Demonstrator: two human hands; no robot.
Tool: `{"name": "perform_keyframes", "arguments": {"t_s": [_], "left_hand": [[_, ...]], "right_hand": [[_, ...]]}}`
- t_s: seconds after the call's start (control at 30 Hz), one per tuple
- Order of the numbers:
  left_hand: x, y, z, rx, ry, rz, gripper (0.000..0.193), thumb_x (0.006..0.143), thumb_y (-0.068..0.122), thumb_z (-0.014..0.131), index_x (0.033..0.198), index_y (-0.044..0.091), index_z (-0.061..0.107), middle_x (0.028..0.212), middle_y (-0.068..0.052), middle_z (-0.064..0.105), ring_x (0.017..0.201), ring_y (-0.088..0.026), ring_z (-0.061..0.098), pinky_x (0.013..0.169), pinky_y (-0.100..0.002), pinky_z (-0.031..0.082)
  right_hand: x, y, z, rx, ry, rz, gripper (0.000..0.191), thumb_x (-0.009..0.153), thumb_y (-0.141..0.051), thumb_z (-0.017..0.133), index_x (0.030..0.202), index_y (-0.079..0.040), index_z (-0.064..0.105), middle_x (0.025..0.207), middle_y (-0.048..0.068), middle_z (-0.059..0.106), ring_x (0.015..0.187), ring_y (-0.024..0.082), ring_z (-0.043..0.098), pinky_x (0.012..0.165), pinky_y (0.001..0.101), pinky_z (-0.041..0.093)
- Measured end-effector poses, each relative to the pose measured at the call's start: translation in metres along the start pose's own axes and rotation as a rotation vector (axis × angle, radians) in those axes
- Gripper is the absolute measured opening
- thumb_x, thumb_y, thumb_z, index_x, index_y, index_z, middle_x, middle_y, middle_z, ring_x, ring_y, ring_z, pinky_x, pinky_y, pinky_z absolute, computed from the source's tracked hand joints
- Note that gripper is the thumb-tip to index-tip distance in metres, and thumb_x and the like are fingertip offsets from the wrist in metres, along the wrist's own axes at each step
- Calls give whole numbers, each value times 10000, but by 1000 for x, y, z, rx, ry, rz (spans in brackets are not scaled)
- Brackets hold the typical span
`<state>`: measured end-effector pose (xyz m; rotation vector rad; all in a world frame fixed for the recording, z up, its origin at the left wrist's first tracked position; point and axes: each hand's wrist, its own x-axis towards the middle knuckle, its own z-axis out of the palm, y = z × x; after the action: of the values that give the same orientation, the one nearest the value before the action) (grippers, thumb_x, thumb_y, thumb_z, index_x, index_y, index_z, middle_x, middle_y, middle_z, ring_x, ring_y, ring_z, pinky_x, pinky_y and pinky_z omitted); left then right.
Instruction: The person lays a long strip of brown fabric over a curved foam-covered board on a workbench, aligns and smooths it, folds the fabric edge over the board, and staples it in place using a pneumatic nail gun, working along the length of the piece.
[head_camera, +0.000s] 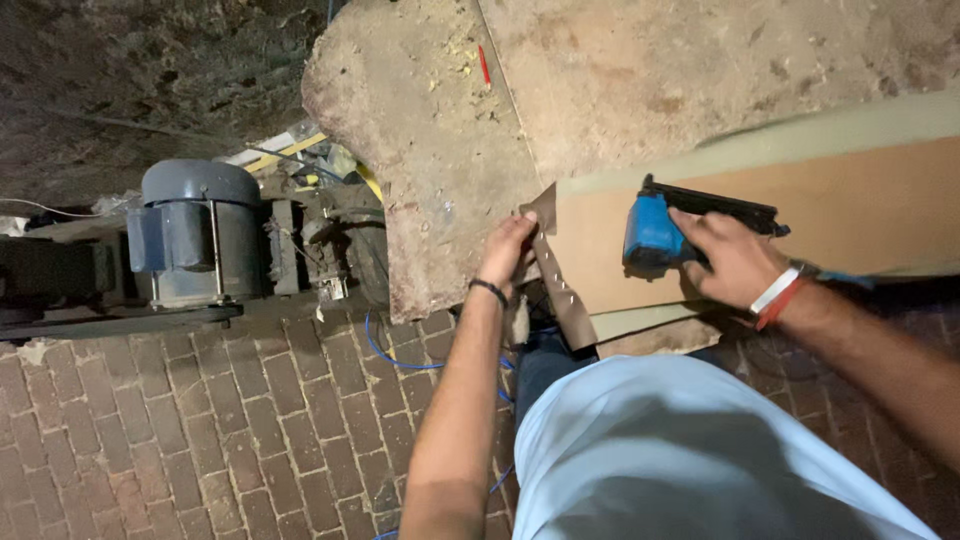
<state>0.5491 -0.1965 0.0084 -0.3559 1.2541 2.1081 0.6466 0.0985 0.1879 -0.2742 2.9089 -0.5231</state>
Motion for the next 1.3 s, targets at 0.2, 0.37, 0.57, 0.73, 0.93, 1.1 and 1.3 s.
{"name": "perform_keyframes", "arguments": {"t_s": [0.2,0.37,0.57,0.73,0.93,1.1,1.3], "left_hand": [[54,26,20,351,181,-136,249,845,99,764,1046,-43,727,853,-91,753,708,-181,681,641,-337,546],[65,16,17,391,200,-81,248,829,28,754,1072,-19,746,878,-84,767,719,-166,685,645,-317,550],[50,-5,31,216,282,254,181,856,-14,731,1030,-16,780,964,-100,785,862,-161,704,795,-300,574],[28,-12,54,269,498,475,396,879,43,709,1253,64,580,1097,-84,732,1022,-175,694,934,-313,532],[29,-19,57,486,603,520,345,890,77,731,1223,81,639,1101,-144,747,1044,-232,711,929,-357,544],[43,-34,46,348,616,505,248,906,165,688,1140,84,697,1023,-135,749,964,-250,714,881,-367,562],[62,-37,41,491,686,355,324,860,267,825,1071,47,713,987,-120,760,918,-209,707,849,-342,555]], "right_hand": [[15,30,2,86,190,-77,590,657,-115,722,1246,-113,680,1223,211,586,1179,410,558,1026,471,459],[102,6,20,162,157,-150,507,784,-60,660,1290,-80,685,1343,184,624,1281,375,567,1095,448,458],[196,-15,58,222,-28,-328,398,798,-159,736,1180,-48,704,1166,169,689,1108,365,635,952,451,511],[197,-20,62,262,-66,-206,103,824,-191,751,891,-123,790,864,65,726,853,293,699,753,421,550],[176,-38,62,209,83,-187,116,809,-233,764,862,-132,787,826,65,698,852,293,678,721,431,540],[164,-55,61,45,36,-215,158,756,-120,710,876,-165,802,816,64,660,865,295,664,700,437,545],[144,-68,74,-32,41,-244,153,759,-128,690,883,-86,769,954,137,654,953,331,651,802,446,544]]}}
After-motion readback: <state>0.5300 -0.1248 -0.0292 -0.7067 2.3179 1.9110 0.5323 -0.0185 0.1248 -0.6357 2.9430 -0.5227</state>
